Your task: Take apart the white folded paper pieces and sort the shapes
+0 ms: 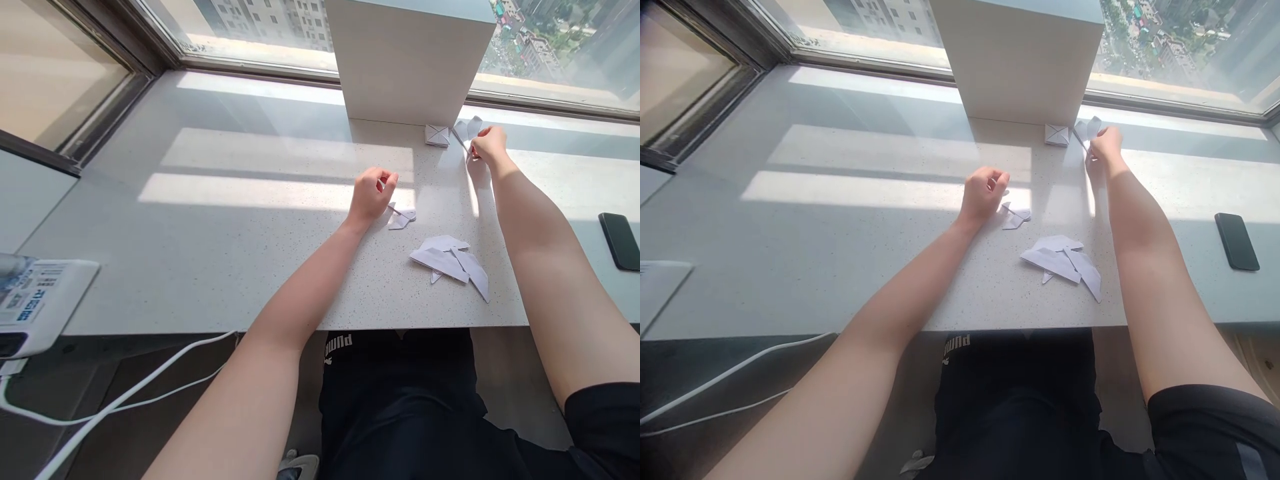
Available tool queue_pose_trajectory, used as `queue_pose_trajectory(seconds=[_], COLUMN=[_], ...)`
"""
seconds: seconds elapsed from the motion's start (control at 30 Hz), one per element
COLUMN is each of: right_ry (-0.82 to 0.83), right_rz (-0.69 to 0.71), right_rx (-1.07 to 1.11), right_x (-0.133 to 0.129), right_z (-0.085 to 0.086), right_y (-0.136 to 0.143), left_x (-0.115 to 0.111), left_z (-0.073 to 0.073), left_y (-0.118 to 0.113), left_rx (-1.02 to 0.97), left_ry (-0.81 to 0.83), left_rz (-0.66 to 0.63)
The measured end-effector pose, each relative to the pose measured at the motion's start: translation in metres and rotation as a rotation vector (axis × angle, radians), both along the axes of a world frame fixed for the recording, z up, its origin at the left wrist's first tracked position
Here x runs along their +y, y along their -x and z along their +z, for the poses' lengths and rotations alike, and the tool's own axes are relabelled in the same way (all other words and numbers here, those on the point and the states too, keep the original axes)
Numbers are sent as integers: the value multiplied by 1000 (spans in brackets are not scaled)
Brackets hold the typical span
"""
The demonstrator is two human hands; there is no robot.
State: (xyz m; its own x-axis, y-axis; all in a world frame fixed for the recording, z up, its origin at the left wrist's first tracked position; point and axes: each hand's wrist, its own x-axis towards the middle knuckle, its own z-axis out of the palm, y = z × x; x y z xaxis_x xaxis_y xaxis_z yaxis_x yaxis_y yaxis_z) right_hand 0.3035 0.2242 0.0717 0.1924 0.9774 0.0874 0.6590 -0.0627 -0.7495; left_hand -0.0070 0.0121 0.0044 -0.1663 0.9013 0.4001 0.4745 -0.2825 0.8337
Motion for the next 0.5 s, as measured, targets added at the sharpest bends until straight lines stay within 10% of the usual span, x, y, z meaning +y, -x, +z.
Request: queue_pose_trajectory(seconds=[0.5], right_ry=[236], right_rz=[-98], right_rx=[-264], right_x=[-9], right_z=[26], right_y=[20], left_x=[-13], left_z=[19], left_y=[-5], left_rx=[23], left_ry=[71], left_rz=[31])
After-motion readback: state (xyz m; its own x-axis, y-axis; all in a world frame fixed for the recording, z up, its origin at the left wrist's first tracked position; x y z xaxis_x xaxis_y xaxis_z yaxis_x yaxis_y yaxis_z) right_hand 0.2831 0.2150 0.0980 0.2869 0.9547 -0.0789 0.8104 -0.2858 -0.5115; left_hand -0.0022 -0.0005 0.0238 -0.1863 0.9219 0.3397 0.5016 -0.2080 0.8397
